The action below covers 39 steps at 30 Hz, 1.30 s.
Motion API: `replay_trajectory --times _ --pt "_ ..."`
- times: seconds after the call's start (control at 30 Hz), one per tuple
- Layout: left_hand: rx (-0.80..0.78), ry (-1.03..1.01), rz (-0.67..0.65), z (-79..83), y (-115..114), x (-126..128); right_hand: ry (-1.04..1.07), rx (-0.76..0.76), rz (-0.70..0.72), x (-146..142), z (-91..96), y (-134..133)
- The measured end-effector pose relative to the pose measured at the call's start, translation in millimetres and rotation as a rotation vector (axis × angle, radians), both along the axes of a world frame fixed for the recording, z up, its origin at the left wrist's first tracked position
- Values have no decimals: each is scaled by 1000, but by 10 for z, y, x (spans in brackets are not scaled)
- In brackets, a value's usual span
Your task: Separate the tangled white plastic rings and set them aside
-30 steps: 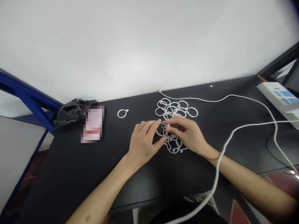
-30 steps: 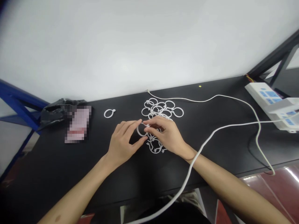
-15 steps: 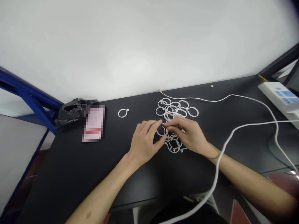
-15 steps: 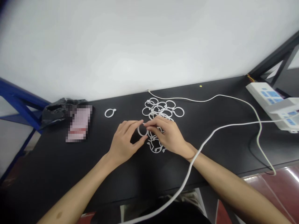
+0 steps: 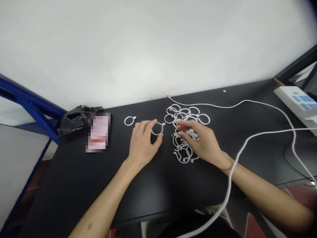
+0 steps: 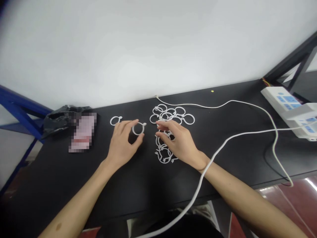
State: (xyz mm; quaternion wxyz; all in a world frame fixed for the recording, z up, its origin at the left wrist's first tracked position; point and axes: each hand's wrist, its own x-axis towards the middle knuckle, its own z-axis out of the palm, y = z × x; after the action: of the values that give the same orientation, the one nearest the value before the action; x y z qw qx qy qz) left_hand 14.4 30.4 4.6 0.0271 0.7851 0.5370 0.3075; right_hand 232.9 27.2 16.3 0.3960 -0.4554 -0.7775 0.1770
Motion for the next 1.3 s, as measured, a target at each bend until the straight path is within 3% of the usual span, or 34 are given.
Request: replay_trajectory --times 0.23,0.43,0.6,0.8,1.03,1.17,1.3 --pt "30 277 243 -75 159 -313 -59 59 -43 18 -31 16" --pt "-108 380 385 -32 161 -386 -78 102 -37 5 -37 35" --pt "-185 390 422 -24 215 -433 -148 134 -53 17 -49 48" --pt "-151 357 414 -94 270 -517 -301 194 -61 21 -78 107" --pt "-68 289 383 -121 313 -548 -648 246 -106 -182 -12 276" --pt "43 180 229 -59 232 -409 -815 208 -126 -332 -10 432" --pt "5 42 67 -51 74 -208 -840 242 -84 -387 -22 456"
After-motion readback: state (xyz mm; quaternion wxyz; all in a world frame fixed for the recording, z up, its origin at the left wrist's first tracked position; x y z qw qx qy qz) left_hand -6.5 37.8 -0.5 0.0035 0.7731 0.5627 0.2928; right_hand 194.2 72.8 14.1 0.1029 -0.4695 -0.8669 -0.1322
